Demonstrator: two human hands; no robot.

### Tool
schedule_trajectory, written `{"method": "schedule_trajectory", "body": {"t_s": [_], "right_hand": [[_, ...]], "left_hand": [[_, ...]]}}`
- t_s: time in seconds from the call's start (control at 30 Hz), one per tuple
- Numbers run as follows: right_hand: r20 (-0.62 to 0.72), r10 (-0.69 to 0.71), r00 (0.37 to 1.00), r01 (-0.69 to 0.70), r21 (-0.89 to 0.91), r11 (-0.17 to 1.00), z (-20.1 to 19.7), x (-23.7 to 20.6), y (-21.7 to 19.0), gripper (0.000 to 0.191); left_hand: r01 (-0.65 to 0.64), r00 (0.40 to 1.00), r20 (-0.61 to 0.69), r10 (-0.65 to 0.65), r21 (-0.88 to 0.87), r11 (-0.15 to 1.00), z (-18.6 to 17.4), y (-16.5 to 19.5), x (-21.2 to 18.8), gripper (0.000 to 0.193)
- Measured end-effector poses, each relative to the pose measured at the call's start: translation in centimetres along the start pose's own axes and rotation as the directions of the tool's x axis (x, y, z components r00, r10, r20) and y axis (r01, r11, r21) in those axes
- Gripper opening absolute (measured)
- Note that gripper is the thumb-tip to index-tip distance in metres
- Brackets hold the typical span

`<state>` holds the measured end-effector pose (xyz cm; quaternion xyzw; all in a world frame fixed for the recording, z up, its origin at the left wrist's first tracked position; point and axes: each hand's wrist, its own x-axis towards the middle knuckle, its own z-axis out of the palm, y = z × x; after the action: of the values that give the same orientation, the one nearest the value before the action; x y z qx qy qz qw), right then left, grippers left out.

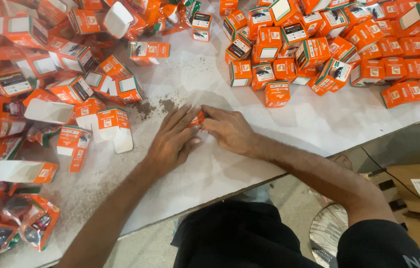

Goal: The person picks up plastic-wrapped products and small orange boxes from a large pile on the table, opens a box, places a wrapped product inside, folds the flaps closed, and sets the packed box back onto the pile, repeating this cycle throughout the episode.

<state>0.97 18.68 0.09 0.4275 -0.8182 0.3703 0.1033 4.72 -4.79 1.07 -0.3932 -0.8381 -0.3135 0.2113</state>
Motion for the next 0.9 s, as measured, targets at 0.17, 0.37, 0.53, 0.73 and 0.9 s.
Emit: {"method": "schedule_trajectory", "body": {"t_s": [0.17, 0.37, 0.53, 0.73, 0.9], "right_hand": [[-0.345, 0.051, 0.937, -0.103, -0.132, 0.986, -2.7, 0.8, 1.3, 0.035], [-0.305, -0.013, 0.952, -0.052, -0.203, 0.978, -2.3, 1.3, 0.5, 0.074], [-0.117, 0.067, 0.991, -0.070, -0.020, 0.997, -0.1, 1.5, 1.3, 0.087], [-0.082, 0.417, 0.905, -0.369, 0.334, 0.867, 0.0, 0.5, 2.8, 0.063], [-0.060, 0.285, 0.957, -0.273, 0.157, 0.949, 0.4, 0.5, 2.7, 0.064]], "left_hand": [[0.158, 0.987, -0.077, -0.140, 0.345, 0.925, -2.6, -3.3, -0.7, 0.052], [0.225, 0.964, -0.090, -0.248, 0.775, 0.591, -6.3, -6.1, 1.9, 0.037], [0.004, 0.996, 0.088, -0.012, 0.082, 0.997, -1.4, -3.3, 5.6, 0.047], [0.231, 0.942, -0.246, -0.227, -0.015, 0.973, -0.2, -12.0, 14.3, 0.041], [0.466, 0.809, 0.048, -0.586, 0.555, 0.689, 1.8, -17.4, 18.9, 0.056]]}}
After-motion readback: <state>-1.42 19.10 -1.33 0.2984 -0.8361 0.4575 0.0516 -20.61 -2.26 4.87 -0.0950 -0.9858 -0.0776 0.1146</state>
